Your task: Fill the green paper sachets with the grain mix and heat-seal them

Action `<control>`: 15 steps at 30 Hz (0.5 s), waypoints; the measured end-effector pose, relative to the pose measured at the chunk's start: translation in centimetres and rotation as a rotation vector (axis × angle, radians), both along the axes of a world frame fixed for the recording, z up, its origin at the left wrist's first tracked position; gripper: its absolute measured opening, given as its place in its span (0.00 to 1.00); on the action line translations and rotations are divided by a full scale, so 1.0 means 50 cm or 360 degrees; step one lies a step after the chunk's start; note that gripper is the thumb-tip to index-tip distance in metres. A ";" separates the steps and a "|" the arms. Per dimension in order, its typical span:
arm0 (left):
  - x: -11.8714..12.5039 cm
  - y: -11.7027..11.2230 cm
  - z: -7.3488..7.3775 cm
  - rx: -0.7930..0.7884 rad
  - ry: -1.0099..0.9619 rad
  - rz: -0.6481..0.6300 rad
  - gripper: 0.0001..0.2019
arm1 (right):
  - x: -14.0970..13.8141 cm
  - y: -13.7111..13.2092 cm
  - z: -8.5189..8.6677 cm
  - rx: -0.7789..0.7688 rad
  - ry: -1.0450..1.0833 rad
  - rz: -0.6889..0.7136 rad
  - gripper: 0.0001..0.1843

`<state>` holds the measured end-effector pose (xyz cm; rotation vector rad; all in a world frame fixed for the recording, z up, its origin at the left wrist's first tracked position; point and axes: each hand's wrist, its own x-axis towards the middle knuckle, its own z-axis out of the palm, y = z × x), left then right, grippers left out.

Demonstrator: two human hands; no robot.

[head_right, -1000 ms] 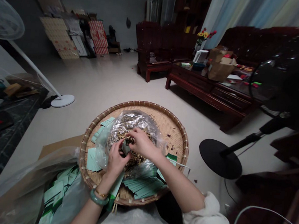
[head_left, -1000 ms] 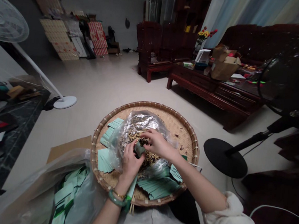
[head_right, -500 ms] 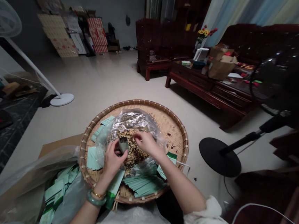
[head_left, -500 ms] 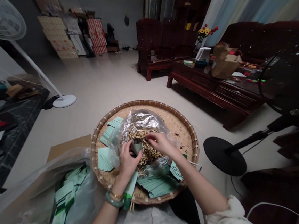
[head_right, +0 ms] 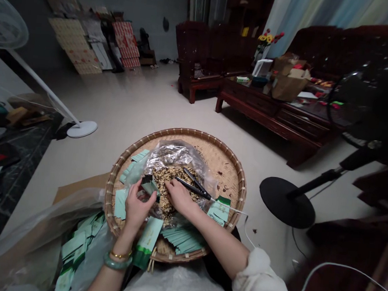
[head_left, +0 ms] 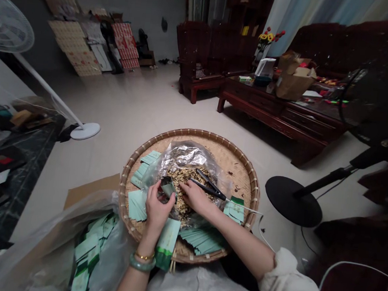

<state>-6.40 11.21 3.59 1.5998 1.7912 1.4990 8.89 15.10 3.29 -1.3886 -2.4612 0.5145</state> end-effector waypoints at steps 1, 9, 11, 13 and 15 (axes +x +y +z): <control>0.000 0.000 -0.001 0.0002 -0.0002 -0.0003 0.26 | 0.001 0.000 0.001 0.0012 0.0021 0.0001 0.18; 0.001 0.003 0.000 0.0013 0.0039 -0.0003 0.26 | -0.018 -0.011 -0.018 -0.0019 0.0079 0.0179 0.14; 0.000 0.002 0.001 0.0010 0.0049 -0.0002 0.26 | -0.021 -0.008 -0.024 -0.0046 0.0135 0.0140 0.08; 0.000 0.001 0.003 0.0002 0.0056 0.0004 0.26 | -0.019 0.000 -0.024 -0.0066 0.0202 0.0109 0.06; 0.001 -0.002 0.006 0.0002 0.0062 -0.0002 0.26 | -0.011 0.010 -0.020 -0.0062 0.0264 0.0081 0.07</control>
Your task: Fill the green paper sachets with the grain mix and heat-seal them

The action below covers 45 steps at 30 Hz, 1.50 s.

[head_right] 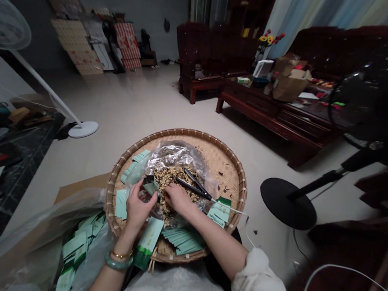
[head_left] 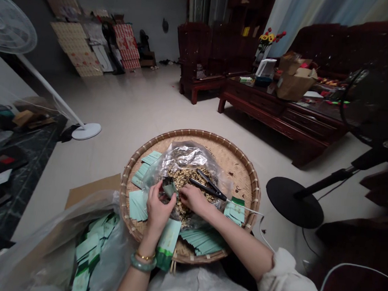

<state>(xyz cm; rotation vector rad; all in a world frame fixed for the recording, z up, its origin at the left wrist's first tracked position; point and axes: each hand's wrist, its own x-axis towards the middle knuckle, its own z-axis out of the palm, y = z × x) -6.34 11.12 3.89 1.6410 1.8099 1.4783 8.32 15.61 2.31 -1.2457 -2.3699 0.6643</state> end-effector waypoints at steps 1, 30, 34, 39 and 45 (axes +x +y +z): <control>0.002 -0.001 0.002 0.0000 0.0008 -0.0013 0.26 | 0.005 0.006 0.004 0.0001 0.0034 -0.0020 0.07; 0.039 0.000 -0.001 0.0071 0.0394 -0.0221 0.27 | 0.041 0.017 0.150 -0.0694 0.1113 -0.0180 0.16; 0.038 0.000 -0.002 0.0064 0.0396 -0.0226 0.28 | 0.042 0.010 0.162 -0.0715 0.1356 -0.0101 0.15; 0.040 -0.001 -0.003 0.0060 0.0369 -0.0256 0.28 | 0.044 0.010 0.153 -0.0440 0.1215 -0.0130 0.15; 0.039 0.000 -0.006 0.0065 0.0358 -0.0269 0.29 | 0.030 0.014 0.140 -0.0445 0.1107 -0.0119 0.17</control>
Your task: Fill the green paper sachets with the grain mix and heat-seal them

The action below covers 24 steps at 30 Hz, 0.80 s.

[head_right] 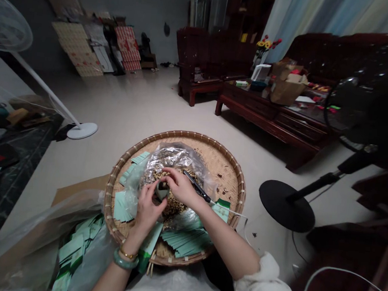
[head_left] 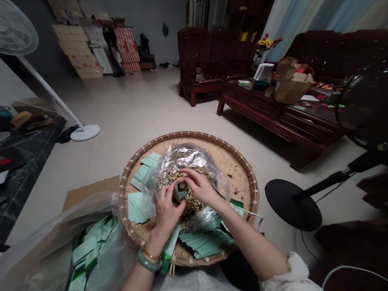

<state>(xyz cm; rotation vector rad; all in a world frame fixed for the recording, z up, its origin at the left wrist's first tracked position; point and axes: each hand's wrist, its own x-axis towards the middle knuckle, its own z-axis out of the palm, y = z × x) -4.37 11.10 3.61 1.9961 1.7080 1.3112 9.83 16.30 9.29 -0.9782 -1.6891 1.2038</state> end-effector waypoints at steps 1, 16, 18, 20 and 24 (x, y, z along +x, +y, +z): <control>-0.001 0.000 0.000 0.0002 0.0003 -0.0001 0.29 | -0.001 -0.001 0.002 -0.0013 0.0059 -0.0013 0.17; 0.005 -0.002 -0.001 0.0047 0.0055 0.0007 0.30 | -0.003 -0.007 -0.013 0.0140 -0.0102 -0.0125 0.19; 0.003 -0.003 -0.002 0.0032 0.0052 0.0014 0.29 | -0.003 -0.006 -0.009 0.0168 -0.0023 -0.0194 0.16; 0.000 -0.005 -0.003 0.0027 0.0051 0.0025 0.29 | 0.005 -0.006 0.000 0.0210 0.0075 -0.0285 0.13; -0.004 -0.006 -0.004 0.0051 0.0022 0.0053 0.28 | 0.029 -0.014 0.011 0.0193 0.0006 -0.0312 0.14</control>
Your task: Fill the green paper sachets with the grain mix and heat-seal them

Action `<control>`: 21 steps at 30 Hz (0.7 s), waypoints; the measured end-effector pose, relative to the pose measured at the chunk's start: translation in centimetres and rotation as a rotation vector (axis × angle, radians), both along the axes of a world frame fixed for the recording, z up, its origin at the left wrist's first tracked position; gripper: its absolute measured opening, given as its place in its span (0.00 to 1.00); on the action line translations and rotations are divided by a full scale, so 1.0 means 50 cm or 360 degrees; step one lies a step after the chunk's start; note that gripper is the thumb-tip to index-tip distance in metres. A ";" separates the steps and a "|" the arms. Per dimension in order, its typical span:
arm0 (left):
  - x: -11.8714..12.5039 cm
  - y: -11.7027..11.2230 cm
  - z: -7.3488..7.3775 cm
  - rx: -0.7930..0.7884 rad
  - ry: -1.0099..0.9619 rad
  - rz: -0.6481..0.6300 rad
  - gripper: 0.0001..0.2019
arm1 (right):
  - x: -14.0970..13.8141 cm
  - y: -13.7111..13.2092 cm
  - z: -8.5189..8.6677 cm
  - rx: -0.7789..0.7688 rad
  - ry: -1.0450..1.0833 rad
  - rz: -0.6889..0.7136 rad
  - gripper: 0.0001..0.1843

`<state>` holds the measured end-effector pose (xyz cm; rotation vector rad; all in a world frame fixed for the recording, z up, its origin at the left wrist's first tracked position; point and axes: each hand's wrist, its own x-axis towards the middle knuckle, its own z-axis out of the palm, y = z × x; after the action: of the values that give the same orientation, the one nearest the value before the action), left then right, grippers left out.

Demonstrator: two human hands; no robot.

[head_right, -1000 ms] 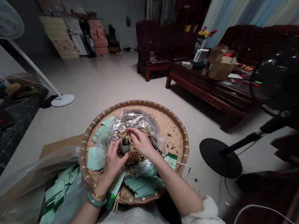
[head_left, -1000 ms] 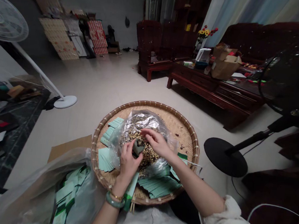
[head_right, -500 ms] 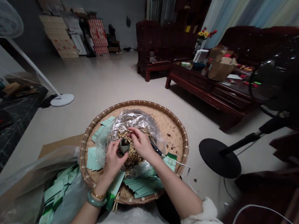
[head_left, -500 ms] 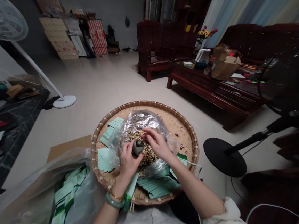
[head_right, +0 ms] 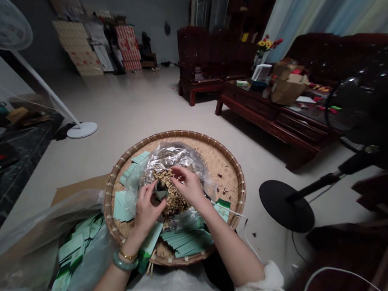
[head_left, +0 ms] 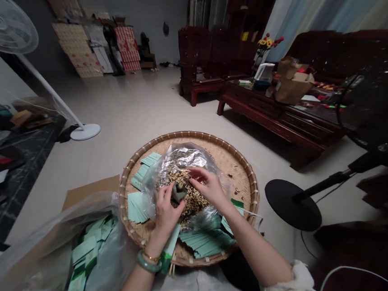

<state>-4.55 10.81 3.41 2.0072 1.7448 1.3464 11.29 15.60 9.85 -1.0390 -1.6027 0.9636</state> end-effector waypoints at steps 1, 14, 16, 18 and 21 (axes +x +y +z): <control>0.000 0.000 -0.001 0.0006 -0.0010 0.0003 0.28 | 0.003 -0.005 -0.001 -0.0036 -0.0060 0.0040 0.15; 0.000 -0.005 -0.002 0.0078 0.0030 0.0023 0.28 | -0.003 -0.047 0.001 0.0277 -0.0502 0.0222 0.04; 0.000 -0.006 -0.002 0.0091 0.0018 0.0030 0.28 | 0.004 -0.045 0.008 0.0271 -0.0437 0.0169 0.04; 0.000 -0.008 -0.002 0.0117 0.0011 0.0037 0.29 | 0.013 -0.041 0.013 0.0265 -0.0354 0.0085 0.04; -0.002 -0.011 -0.002 0.0195 0.0008 0.0050 0.29 | 0.026 -0.037 0.019 0.0284 -0.0260 -0.0058 0.05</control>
<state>-4.63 10.25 3.29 2.0551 1.7425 1.4932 12.60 13.76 10.80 -1.0400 -1.7625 0.7119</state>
